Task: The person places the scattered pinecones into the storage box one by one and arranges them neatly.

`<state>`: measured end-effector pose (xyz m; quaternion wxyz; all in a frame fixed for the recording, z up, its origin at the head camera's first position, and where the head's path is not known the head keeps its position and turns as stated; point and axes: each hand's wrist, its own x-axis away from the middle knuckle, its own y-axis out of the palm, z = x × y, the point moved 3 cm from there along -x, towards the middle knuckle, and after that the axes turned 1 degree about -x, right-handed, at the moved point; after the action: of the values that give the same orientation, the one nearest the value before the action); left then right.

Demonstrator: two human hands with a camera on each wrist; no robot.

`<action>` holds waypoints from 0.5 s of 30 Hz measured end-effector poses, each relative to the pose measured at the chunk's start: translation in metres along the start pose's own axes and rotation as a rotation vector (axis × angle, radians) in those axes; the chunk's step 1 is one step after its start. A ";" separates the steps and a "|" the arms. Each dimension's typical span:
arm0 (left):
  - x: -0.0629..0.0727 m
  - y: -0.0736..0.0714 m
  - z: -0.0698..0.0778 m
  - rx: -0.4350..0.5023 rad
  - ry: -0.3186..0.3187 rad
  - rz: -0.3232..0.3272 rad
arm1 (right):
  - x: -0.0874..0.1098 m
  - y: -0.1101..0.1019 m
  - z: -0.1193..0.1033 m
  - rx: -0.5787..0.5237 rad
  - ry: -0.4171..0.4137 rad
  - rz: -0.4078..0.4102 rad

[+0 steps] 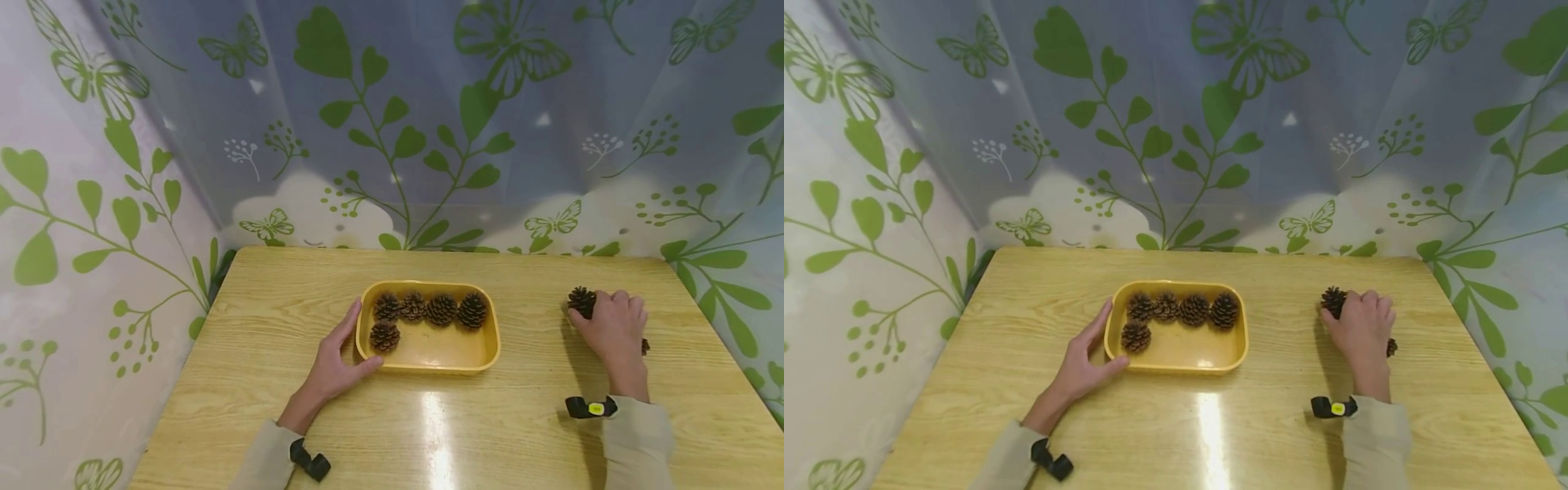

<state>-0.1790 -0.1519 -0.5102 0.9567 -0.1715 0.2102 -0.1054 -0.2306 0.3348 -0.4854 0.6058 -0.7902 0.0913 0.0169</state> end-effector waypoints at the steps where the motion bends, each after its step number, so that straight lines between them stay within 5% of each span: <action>1: 0.000 0.000 0.000 -0.001 0.001 0.000 | 0.000 0.000 0.000 0.001 0.000 0.000; 15: 0.000 0.000 -0.001 -0.002 -0.001 0.000 | -0.002 0.002 -0.001 -0.003 0.005 -0.069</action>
<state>-0.1795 -0.1517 -0.5111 0.9566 -0.1724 0.2101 -0.1051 -0.2326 0.3338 -0.4864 0.6045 -0.7939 0.0654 -0.0059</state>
